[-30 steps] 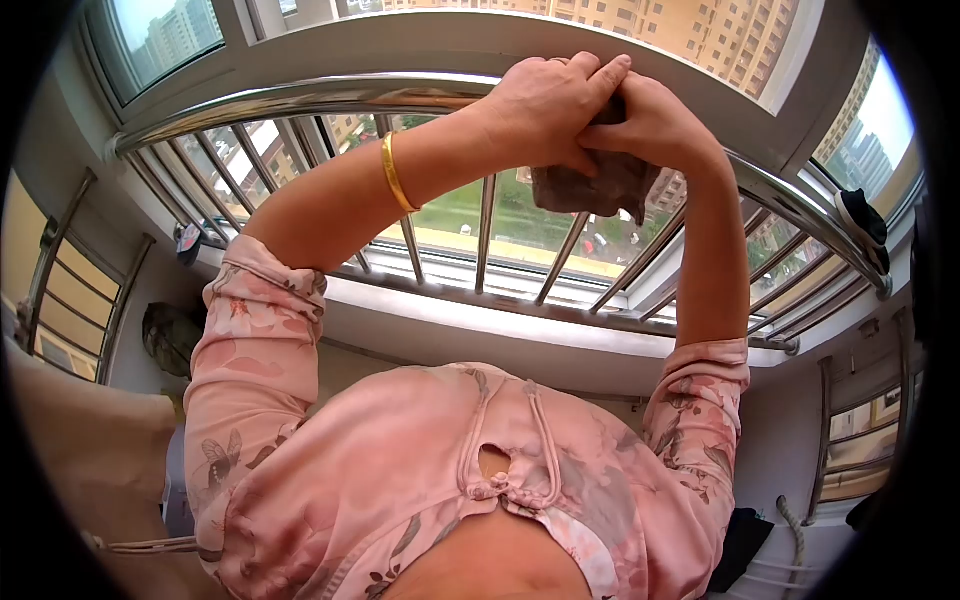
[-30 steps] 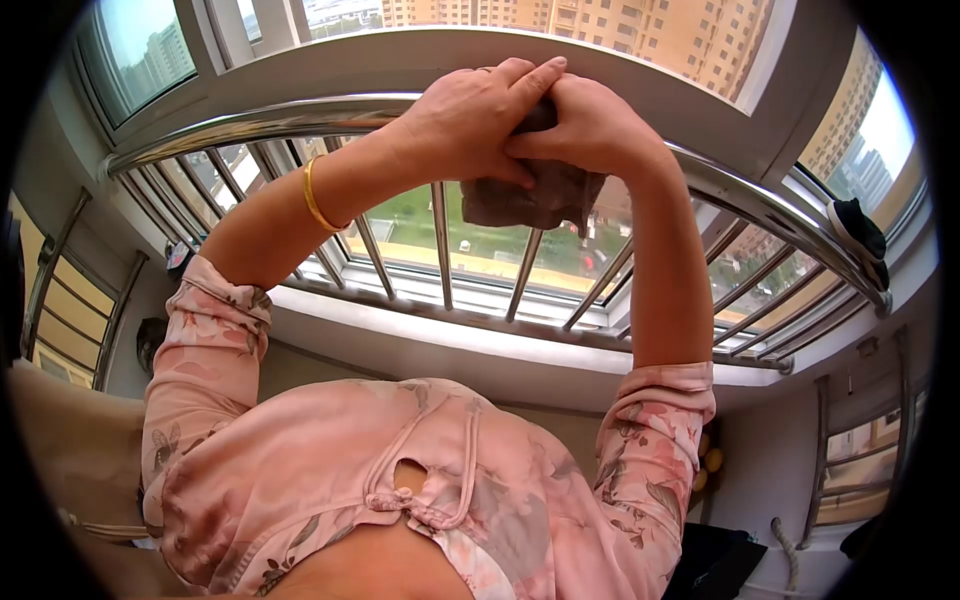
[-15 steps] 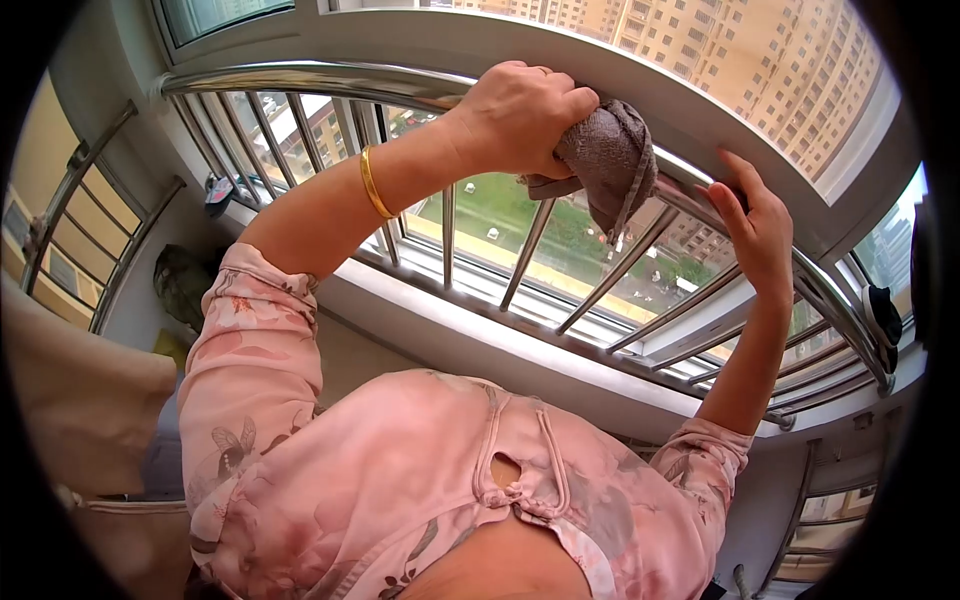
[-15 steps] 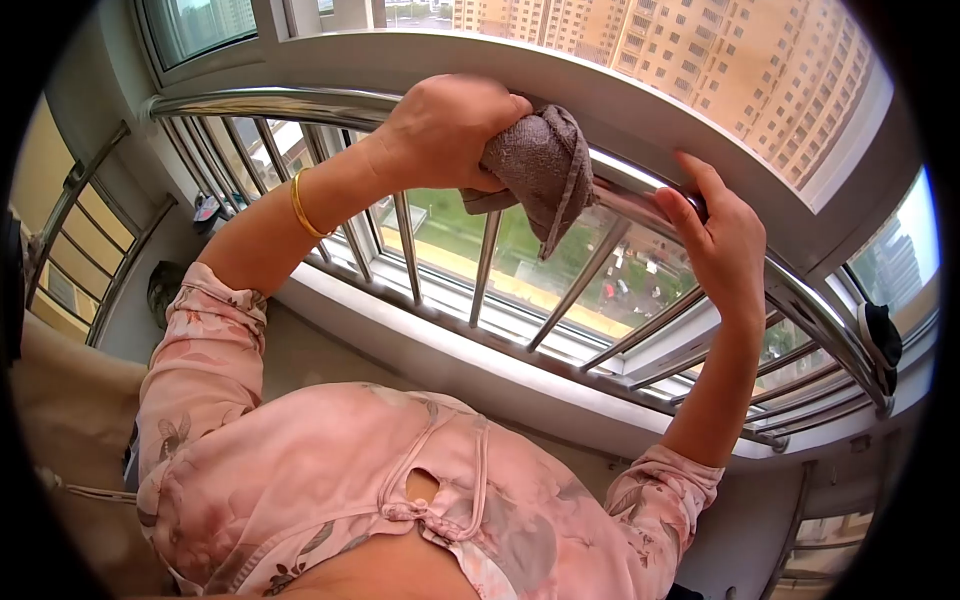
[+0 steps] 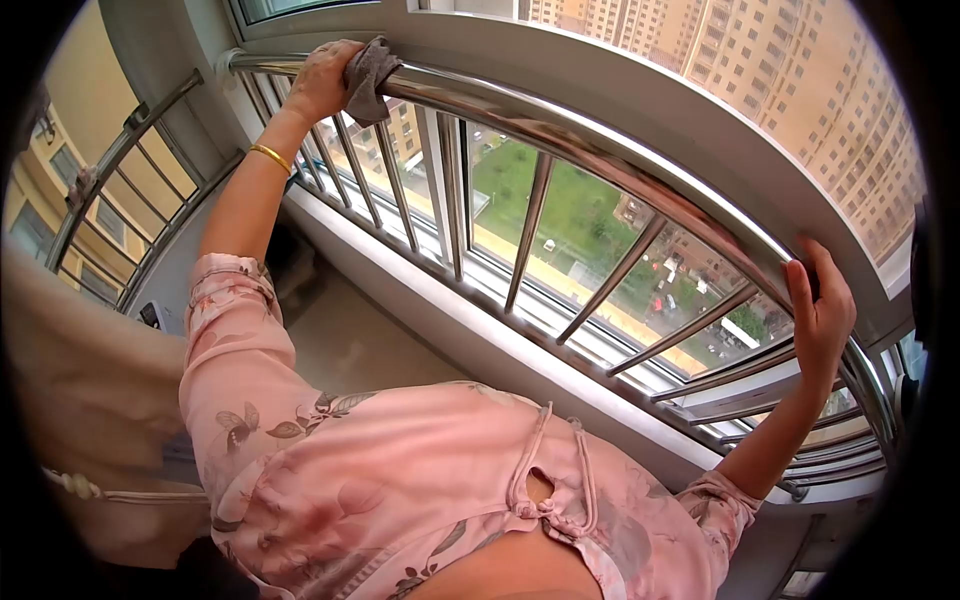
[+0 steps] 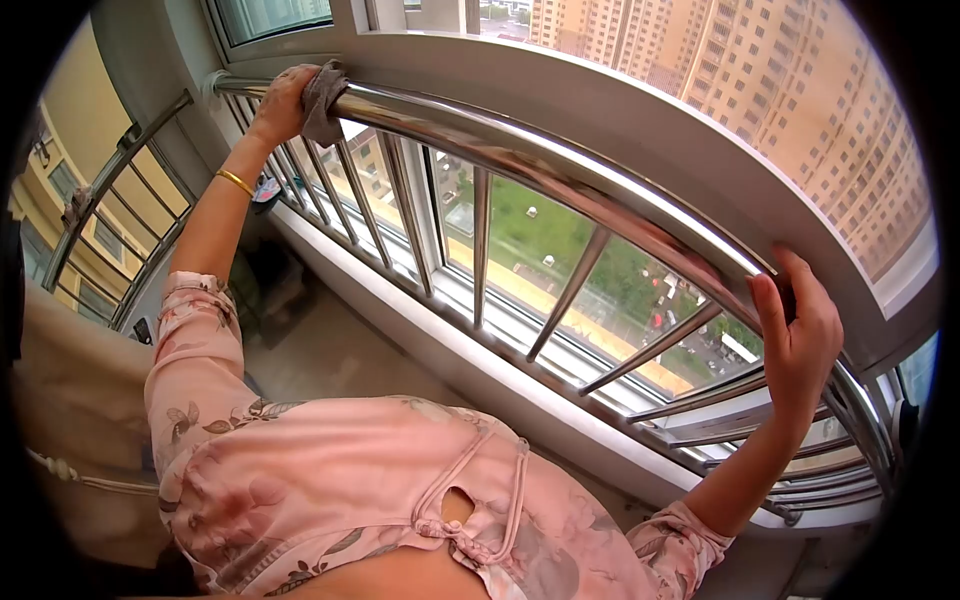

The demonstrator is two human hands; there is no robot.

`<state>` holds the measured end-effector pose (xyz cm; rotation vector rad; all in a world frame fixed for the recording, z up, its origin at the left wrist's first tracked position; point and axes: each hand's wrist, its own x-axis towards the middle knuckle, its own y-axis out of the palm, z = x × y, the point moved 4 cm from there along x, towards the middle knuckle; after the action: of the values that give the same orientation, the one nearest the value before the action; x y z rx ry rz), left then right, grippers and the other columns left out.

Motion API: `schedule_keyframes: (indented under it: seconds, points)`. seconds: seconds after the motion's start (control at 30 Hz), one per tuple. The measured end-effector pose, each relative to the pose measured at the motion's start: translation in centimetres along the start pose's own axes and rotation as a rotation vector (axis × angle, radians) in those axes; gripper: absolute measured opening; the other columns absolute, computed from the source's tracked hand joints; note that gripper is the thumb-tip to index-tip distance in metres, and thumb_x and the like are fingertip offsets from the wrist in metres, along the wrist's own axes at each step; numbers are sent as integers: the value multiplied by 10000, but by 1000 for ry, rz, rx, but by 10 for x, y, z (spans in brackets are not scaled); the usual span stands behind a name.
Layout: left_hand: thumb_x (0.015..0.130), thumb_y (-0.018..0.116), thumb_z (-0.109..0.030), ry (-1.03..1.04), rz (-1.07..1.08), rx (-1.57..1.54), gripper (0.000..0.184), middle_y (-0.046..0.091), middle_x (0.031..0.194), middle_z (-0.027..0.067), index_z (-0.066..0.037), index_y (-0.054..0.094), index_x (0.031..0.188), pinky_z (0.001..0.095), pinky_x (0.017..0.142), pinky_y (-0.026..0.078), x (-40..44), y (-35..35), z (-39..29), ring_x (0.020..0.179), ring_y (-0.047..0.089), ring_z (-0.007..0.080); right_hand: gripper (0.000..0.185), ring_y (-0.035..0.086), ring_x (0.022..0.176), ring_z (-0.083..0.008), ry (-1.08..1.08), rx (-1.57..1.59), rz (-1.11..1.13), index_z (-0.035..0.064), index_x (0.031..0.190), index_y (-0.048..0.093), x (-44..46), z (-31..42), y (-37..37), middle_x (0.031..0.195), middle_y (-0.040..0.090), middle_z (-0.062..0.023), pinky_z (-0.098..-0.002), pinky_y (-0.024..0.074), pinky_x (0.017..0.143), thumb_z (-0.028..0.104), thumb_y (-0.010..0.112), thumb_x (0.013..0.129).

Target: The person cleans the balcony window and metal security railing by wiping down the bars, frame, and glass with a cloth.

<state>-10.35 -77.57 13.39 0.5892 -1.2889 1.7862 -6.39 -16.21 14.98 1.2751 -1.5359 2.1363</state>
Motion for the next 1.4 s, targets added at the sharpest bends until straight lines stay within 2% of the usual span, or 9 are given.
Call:
schedule_keyframes:
  seconds: [0.37, 0.6, 0.77, 0.9, 1.0, 1.17, 1.23, 1.3, 1.4]
  points:
    - [725, 615, -300, -104, -595, -226, 340, 566, 1068, 44, -131, 580, 1019, 429, 970, 289, 67, -34, -289, 1032, 519, 258, 421, 644, 790, -199, 55, -47, -28, 58, 1097, 637, -7, -10, 8, 901, 677, -90, -291, 481, 722, 414, 517, 909]
    - [785, 609, -132, -587, -957, -609, 401, 496, 1178, 174, -47, 521, 1167, 455, 1051, 206, -6, 17, -211, 1154, 404, 355, 423, 657, 831, -201, 45, -83, 5, 32, 1097, 630, -5, -10, 8, 932, 678, -114, -276, 489, 729, 394, 499, 922]
    - [865, 564, -119, -545, -530, -162, 410, 490, 1201, 176, 15, 435, 1231, 410, 1011, 317, -22, 42, -221, 1110, 475, 340, 448, 655, 858, -209, 127, -50, 9, 39, 1108, 630, -8, -16, 11, 967, 673, -120, -278, 493, 755, 422, 498, 916]
    - [810, 665, -101, -836, -485, -1552, 266, 588, 1095, 94, 7, 585, 1040, 307, 868, 476, -17, 55, -181, 1052, 533, 207, 439, 642, 913, -205, 49, -86, -15, 57, 1111, 634, -8, -24, 12, 1005, 665, -109, -297, 490, 789, 424, 497, 915]
    - [778, 665, -15, -612, -133, -2238, 195, 635, 999, 55, -17, 653, 973, 251, 805, 495, -21, 82, -154, 884, 597, 124, 428, 632, 940, -207, 115, -131, 12, 68, 1113, 636, -9, -28, 13, 1017, 664, -99, -305, 486, 800, 421, 499, 915]
    - [816, 649, -80, -317, -358, -1415, 167, 638, 1017, 74, -20, 659, 972, 262, 782, 489, -46, 97, -158, 890, 606, 149, 413, 633, 899, -200, 170, -81, 28, 58, 1092, 640, -13, -29, 14, 992, 664, -100, -286, 481, 785, 405, 494, 922]
    - [857, 612, -120, -51, -421, -690, 189, 628, 1038, 88, -15, 638, 1012, 267, 783, 482, -80, 99, -177, 904, 601, 152, 411, 634, 880, -187, 136, -92, 15, 54, 1085, 641, -10, -27, 11, 985, 663, -100, -275, 478, 772, 402, 495, 923]
    - [932, 492, -248, -629, -187, -1155, 310, 615, 1057, 94, -8, 573, 1110, 281, 791, 473, -119, 138, -190, 928, 597, 178, 422, 633, 827, -171, 145, -82, -15, 70, 1066, 648, -8, -22, 10, 941, 666, -87, -262, 475, 736, 434, 495, 915]
    - [899, 460, -439, -878, -367, -2290, 497, 588, 1028, 137, -13, 539, 1143, 366, 913, 419, -80, 118, -180, 987, 555, 271, 438, 629, 790, -170, 143, -140, -1, 90, 1038, 656, -9, -21, 10, 897, 671, -74, -258, 472, 716, 472, 483, 909]
